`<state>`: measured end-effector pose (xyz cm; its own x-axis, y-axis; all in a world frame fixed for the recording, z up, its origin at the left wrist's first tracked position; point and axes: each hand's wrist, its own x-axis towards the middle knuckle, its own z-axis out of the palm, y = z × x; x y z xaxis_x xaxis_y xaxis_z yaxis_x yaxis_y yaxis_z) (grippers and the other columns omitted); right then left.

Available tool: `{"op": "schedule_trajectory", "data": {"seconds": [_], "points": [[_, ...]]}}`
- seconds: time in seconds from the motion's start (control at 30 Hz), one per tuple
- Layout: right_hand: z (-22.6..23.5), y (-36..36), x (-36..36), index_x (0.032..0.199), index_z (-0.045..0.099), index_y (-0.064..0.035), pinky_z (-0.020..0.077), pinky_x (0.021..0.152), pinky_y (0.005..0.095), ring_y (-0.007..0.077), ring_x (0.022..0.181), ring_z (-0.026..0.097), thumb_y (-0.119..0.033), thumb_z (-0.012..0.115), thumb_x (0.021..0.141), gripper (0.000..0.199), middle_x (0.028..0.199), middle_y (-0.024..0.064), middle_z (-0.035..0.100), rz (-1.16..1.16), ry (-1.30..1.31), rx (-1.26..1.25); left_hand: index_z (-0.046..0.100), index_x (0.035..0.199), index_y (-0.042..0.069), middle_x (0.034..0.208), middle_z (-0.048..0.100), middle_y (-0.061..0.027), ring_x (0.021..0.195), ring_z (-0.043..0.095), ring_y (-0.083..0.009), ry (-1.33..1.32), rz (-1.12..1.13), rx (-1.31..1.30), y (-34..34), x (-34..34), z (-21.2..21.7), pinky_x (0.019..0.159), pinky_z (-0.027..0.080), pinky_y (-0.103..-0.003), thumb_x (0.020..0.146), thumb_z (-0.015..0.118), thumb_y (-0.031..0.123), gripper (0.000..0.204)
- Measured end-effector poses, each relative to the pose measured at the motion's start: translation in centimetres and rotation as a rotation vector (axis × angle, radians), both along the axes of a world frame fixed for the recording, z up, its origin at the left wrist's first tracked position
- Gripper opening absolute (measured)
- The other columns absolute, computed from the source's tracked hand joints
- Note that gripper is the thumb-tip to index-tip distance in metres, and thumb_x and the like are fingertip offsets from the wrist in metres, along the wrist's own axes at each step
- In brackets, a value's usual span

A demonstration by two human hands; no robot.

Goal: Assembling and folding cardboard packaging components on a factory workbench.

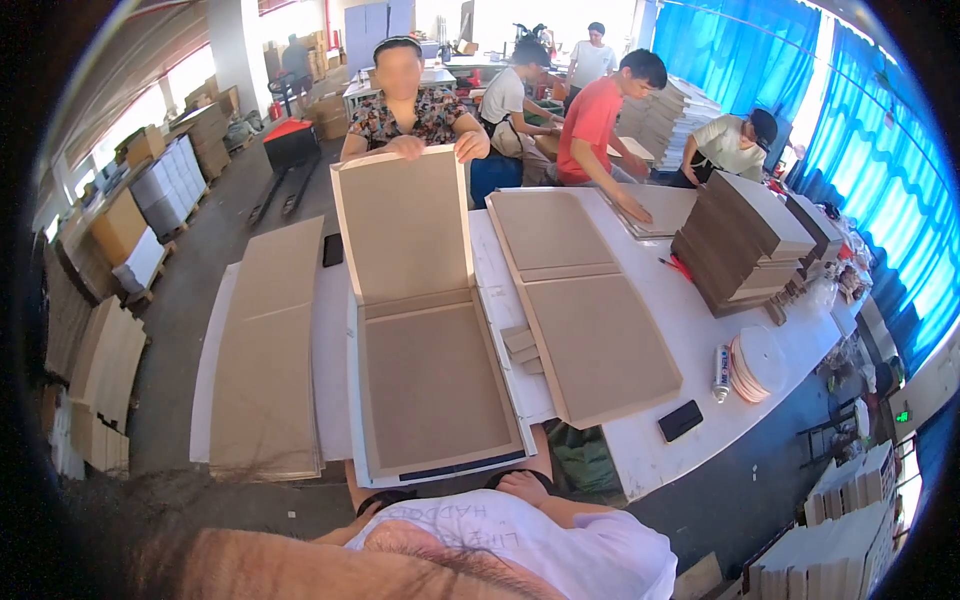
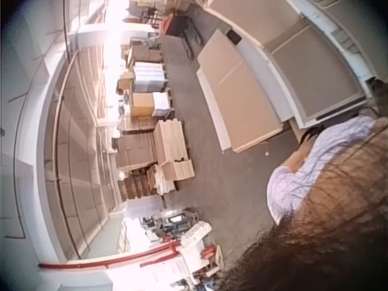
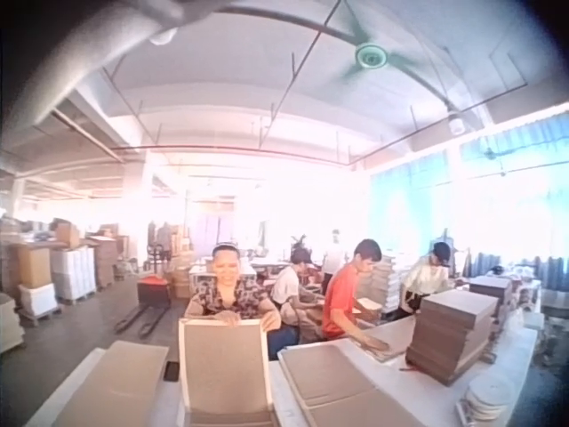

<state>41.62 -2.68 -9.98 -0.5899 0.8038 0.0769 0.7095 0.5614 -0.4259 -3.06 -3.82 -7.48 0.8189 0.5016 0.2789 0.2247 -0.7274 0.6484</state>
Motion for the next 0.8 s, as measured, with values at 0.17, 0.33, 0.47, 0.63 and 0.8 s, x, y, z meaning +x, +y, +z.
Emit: {"op": "schedule_trajectory", "data": {"seconds": [0.17, 0.33, 0.47, 0.63, 0.8], "points": [[0.9, -0.3, -0.2, 0.1, 0.06, -0.0206, 0.0385, 0.085, 0.0401, 0.0195, 0.1, 0.053, -0.033, 0.053, 0.082, 0.022, 0.098, -0.0015, 0.055, -0.018, -0.007, -0.013, 0.037, 0.141, 0.009, 0.149, 0.029, -0.0148, 0.143, 0.014, -0.0271, 0.832, -0.174, 0.157, 0.3, -0.5, -1.7, 0.112, 0.013, -0.054, 0.08, 0.054, 0.038, 0.069], [-0.6, 0.4, -0.6, 0.1, 0.059, -0.0204, 0.0391, 0.082, 0.0392, 0.018, 0.098, 0.054, -0.032, 0.052, 0.082, 0.023, 0.096, -0.0018, 0.055, 0.03, -0.007, 0.021, 0.037, 0.141, 0.011, 0.149, 0.03, -0.0129, 0.143, 0.014, -0.0262, 0.819, -0.143, 0.131, -0.4, -1.2, -1.8, 0.112, 0.012, -0.054, 0.082, 0.051, 0.037, 0.067], [-0.5, 0.8, -0.4, 0.1, 0.059, -0.0201, 0.0394, 0.081, 0.0386, 0.0177, 0.097, 0.054, -0.032, 0.052, 0.082, 0.023, 0.096, -0.0018, 0.055, 0.048, -0.036, 0.066, 0.035, 0.142, 0.011, 0.149, 0.029, -0.0121, 0.143, 0.014, -0.0256, 0.881, -0.148, 0.186, -0.1, -0.5, -0.2, 0.112, 0.012, -0.054, 0.082, 0.051, 0.038, 0.067], [-0.4, 0.7, -0.7, 0.099, 0.059, -0.0199, 0.0392, 0.081, 0.0382, 0.0181, 0.098, 0.054, -0.032, 0.052, 0.082, 0.022, 0.097, -0.0016, 0.055, 0.045, -0.015, 0.059, 0.035, 0.143, 0.012, 0.15, 0.029, -0.0117, 0.143, 0.015, -0.0254, 0.882, -0.138, 0.169, -0.3, -0.9, -1.0, 0.113, 0.012, -0.054, 0.082, 0.05, 0.037, 0.067], [-1.1, 0.3, -0.6, 0.1, 0.059, -0.0201, 0.0387, 0.082, 0.039, 0.0188, 0.099, 0.053, -0.032, 0.052, 0.082, 0.022, 0.098, -0.0015, 0.055, 0.037, -0.017, 0.039, 0.035, 0.143, 0.012, 0.15, 0.029, -0.0119, 0.143, 0.014, -0.0247, 0.808, -0.121, 0.114, -0.9, -1.0, -1.6, 0.113, 0.012, -0.054, 0.081, 0.051, 0.037, 0.069]]}}
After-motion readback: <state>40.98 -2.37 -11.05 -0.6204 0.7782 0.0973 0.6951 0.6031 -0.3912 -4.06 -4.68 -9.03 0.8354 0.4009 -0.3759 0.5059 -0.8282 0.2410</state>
